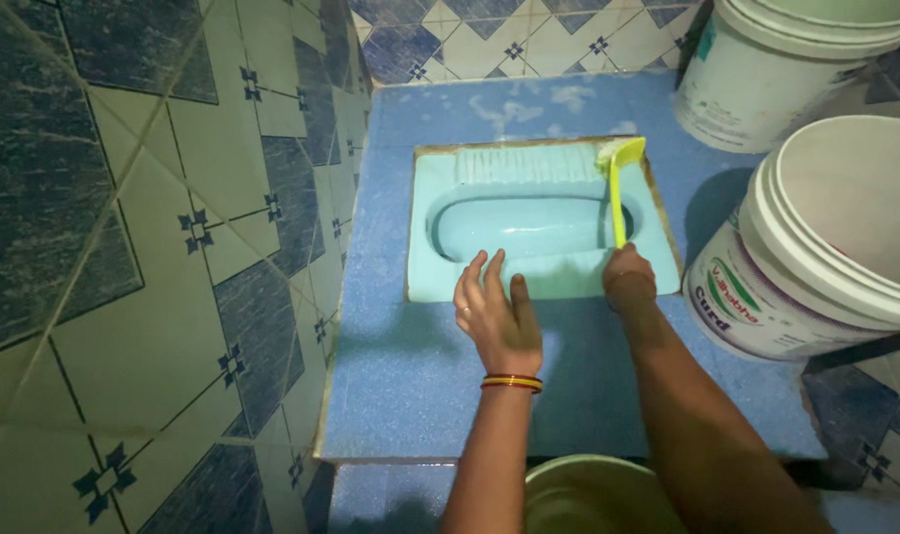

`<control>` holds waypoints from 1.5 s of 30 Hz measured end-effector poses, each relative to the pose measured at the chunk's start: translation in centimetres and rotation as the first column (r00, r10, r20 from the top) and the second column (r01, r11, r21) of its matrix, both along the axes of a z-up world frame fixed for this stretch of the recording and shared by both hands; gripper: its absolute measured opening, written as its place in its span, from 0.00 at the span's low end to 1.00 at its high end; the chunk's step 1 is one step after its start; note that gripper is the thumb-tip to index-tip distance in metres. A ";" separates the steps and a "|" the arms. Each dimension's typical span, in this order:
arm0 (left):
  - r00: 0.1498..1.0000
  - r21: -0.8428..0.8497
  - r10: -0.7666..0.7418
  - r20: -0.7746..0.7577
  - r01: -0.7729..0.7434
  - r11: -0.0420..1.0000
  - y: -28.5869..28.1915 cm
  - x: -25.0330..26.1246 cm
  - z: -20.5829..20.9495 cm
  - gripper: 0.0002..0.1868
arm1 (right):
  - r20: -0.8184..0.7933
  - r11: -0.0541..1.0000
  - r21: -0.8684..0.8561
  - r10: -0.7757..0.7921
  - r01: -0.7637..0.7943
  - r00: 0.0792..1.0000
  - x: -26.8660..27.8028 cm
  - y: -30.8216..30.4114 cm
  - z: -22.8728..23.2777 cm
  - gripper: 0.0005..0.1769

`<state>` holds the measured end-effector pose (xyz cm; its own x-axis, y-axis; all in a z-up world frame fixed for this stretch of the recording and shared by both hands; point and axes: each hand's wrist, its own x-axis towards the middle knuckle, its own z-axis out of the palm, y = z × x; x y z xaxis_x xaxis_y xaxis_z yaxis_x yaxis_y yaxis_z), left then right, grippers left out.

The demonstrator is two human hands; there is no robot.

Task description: The person scrubs a squat toilet pan and the surrounding tiled floor using a yellow long-handled brush. They repeatedly dip the brush into a bucket of water and scrub the toilet surface and adjacent floor area.

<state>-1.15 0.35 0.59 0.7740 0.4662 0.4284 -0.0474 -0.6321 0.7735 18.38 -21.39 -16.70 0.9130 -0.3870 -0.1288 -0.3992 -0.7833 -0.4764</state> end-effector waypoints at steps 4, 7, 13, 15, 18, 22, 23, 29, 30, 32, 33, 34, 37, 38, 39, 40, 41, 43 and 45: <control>0.998 0.004 -0.023 -0.051 0.023 1.000 -0.4 0.1 0.1 0.22 | 0.182 0.905 -0.237 0.397 -0.352 0.900 0.0 5.3 -2.2 0.17; 0.999 0.001 -0.044 -0.016 0.044 0.999 -0.9 0.1 0.0 0.21 | 0.534 0.653 -0.388 0.734 -0.650 0.419 -1.0 10.6 -2.5 0.20; 0.996 0.017 -0.070 -0.057 0.071 0.997 -1.2 0.2 0.2 0.21 | 0.096 0.865 -0.072 0.501 -0.496 0.860 -1.7 7.7 0.3 0.20; 0.996 0.002 -0.073 -0.047 0.073 0.997 -1.3 0.4 0.5 0.21 | 0.073 0.964 0.006 0.266 -0.267 0.961 -0.8 3.3 -0.3 0.22; 0.994 0.012 -0.085 -0.064 0.086 0.996 -1.3 0.3 0.6 0.20 | 0.042 0.997 0.071 0.029 -0.032 0.999 -0.2 1.8 -2.0 0.22; 0.993 0.016 -0.107 -0.059 0.108 0.994 -1.6 0.3 0.5 0.20 | 0.066 0.980 0.161 0.109 -0.118 0.992 -0.4 6.8 -1.1 0.18; 0.994 0.021 -0.095 -0.058 0.097 0.995 -1.7 0.4 0.4 0.20 | 0.076 0.969 0.188 0.148 -0.160 0.986 -0.7 8.5 -0.2 0.17; 0.993 0.004 -0.089 -0.071 0.089 0.996 -1.6 0.2 0.1 0.20 | 0.105 0.811 0.063 0.574 -0.582 0.812 -4.5 9.4 2.7 0.14; 0.995 0.011 -0.083 -0.061 0.084 0.996 -1.6 0.1 0.2 0.20 | 0.120 0.851 0.029 0.518 -0.524 0.847 -4.2 7.8 1.8 0.14; 0.996 0.018 -0.075 -0.053 0.076 0.997 -1.4 0.1 0.3 0.20 | 0.157 0.919 -0.093 0.393 -0.383 0.906 -3.4 3.8 -0.8 0.14; 0.996 0.018 -0.073 -0.057 0.074 0.997 -1.3 0.1 0.3 0.20 | 0.175 0.933 -0.166 0.347 -0.320 0.921 -3.1 2.3 -2.0 0.15; 0.995 0.018 -0.071 -0.063 0.072 0.997 -1.1 0.1 0.2 0.20 | 0.172 0.953 -0.161 0.283 -0.256 0.944 -3.1 1.5 -2.9 0.16; 0.998 0.010 -0.055 -0.037 0.056 0.998 -0.9 0.0 0.2 0.20 | 0.046 0.979 0.202 -0.047 0.037 0.998 -2.3 4.6 -2.0 0.18; 0.997 0.008 -0.060 -0.047 0.060 0.998 -0.8 0.1 0.2 0.20 | 0.072 0.976 0.213 0.029 -0.044 0.997 -2.9 5.9 -0.8 0.19; 0.996 0.007 -0.064 -0.057 0.064 0.998 -0.8 0.1 0.2 0.19 | 0.099 0.967 0.222 0.105 -0.125 0.990 -3.9 7.2 0.6 0.19; 0.995 0.003 -0.070 -0.071 0.071 0.997 -0.8 0.0 0.2 0.19 | 0.122 0.953 0.227 0.178 -0.202 0.976 -4.9 8.1 2.0 0.20; 0.997 0.006 -0.059 -0.054 0.059 0.998 -0.8 0.2 0.1 0.19 | 0.049 0.944 0.169 0.279 -0.283 0.959 -5.3 8.8 3.6 0.21; 0.999 0.006 -0.030 -0.025 0.030 1.000 -1.1 0.4 0.1 0.20 | -0.121 0.889 0.070 0.458 -0.453 0.881 -5.5 9.4 5.9 0.22; 0.997 0.000 -0.074 -0.031 0.074 0.997 -1.3 0.3 0.2 0.20 | -0.030 0.923 0.085 0.378 -0.374 0.925 -5.6 8.7 6.6 0.22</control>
